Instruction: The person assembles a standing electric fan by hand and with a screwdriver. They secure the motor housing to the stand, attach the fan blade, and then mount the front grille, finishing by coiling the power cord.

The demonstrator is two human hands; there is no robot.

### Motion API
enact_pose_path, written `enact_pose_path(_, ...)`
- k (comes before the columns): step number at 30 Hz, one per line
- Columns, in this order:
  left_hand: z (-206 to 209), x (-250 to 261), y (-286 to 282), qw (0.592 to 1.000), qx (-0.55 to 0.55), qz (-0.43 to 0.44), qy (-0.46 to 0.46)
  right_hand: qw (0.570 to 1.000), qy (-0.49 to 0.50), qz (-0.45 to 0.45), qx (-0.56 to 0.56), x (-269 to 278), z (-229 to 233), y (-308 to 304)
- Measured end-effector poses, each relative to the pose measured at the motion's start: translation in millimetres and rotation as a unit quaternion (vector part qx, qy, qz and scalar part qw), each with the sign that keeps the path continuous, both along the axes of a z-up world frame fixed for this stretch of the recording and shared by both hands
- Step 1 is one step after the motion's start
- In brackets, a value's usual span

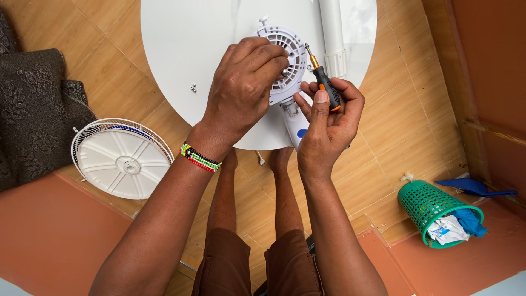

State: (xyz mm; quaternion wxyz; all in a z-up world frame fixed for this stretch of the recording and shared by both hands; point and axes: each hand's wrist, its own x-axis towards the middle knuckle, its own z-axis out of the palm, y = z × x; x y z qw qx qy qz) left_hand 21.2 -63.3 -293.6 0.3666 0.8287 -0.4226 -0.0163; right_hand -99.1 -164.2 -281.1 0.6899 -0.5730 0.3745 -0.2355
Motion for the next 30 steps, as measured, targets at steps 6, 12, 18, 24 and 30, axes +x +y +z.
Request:
enact_pose_path(6,1.7,-1.0,4.0,1.000,-0.012,0.010,0.025,1.000,-0.006,0.012,-0.011,-1.8,-5.5,-0.3)
enact_pose_path(12,2.2,0.4,3.5,0.999,-0.019,0.012,0.024,0.998,-0.010,0.023,-0.064,-3.7,7.0,-1.7)
enact_pose_path(18,2.2,1.5,1.2,0.999,-0.029,0.013,0.027,0.944,0.116,0.139,-0.276,-16.1,50.1,-11.2)
enact_pose_path(24,2.8,0.9,-1.4,0.999,-0.034,0.013,0.029,0.858,0.144,0.221,-0.440,-0.1,52.4,-16.4)
enact_pose_path(30,2.6,1.3,-1.4,0.999,-0.039,0.007,0.020,0.850,0.134,0.265,-0.436,8.5,47.0,-24.8)
